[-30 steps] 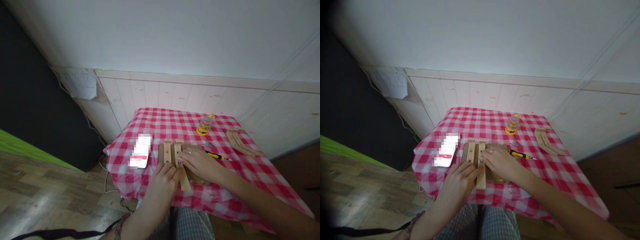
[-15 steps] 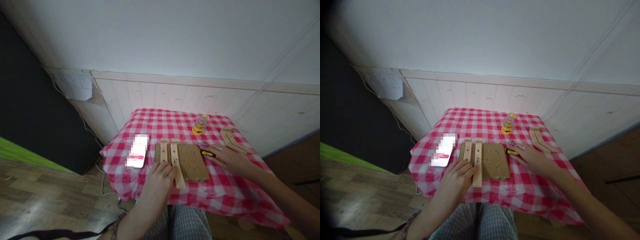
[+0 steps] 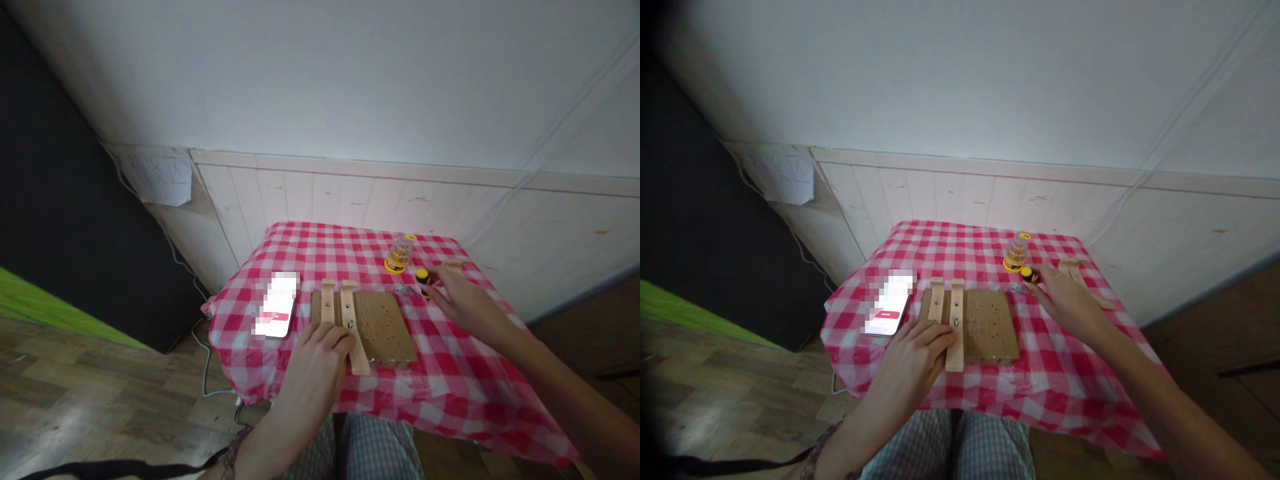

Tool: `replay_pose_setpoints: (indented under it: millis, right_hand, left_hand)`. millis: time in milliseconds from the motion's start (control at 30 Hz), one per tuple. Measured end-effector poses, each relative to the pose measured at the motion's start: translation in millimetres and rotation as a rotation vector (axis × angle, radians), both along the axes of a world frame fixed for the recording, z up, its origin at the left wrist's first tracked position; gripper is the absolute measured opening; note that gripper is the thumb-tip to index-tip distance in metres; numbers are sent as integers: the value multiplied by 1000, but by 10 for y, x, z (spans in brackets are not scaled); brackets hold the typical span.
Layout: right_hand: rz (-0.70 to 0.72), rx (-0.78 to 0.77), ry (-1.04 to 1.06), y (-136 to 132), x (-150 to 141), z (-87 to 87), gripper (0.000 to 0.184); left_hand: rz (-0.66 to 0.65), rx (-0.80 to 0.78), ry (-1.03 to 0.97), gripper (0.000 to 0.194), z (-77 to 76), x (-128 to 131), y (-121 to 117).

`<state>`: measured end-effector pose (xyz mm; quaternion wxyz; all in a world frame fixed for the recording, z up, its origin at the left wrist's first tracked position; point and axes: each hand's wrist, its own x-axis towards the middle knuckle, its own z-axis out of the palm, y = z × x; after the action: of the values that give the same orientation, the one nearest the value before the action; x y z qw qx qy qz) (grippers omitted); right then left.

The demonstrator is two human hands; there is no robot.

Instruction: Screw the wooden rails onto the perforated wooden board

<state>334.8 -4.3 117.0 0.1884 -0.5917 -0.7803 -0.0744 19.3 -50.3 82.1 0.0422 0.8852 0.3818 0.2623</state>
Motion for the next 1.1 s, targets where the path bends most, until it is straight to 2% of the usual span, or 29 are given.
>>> replay_pose_setpoints:
  millis: [100,200,267,433,567,1100]
  right_hand:
    - [80,82,361,-87,-231,183,28]
    - [252,-12,672,-173,-597,263,30]
    - [329,-69,763,-197,-821,254,32]
    - [398,-114,743,-141,-1086,136,29]
    - [416,-120,694,-105,-1095,94,27]
    - [438,-131,612,-124,-1102,104,27]
  left_hand:
    - [-7,-7,19,23,-10,-1,22]
    - [-10,-30,56,22,16,4,31]
    - [-14,-46,83,21,40,9,34]
    - [-27,-75,155,18,72,19,42]
    - [-30,-97,164,16,81,17,37]
    - [-48,-64,187,16,50,4,43]
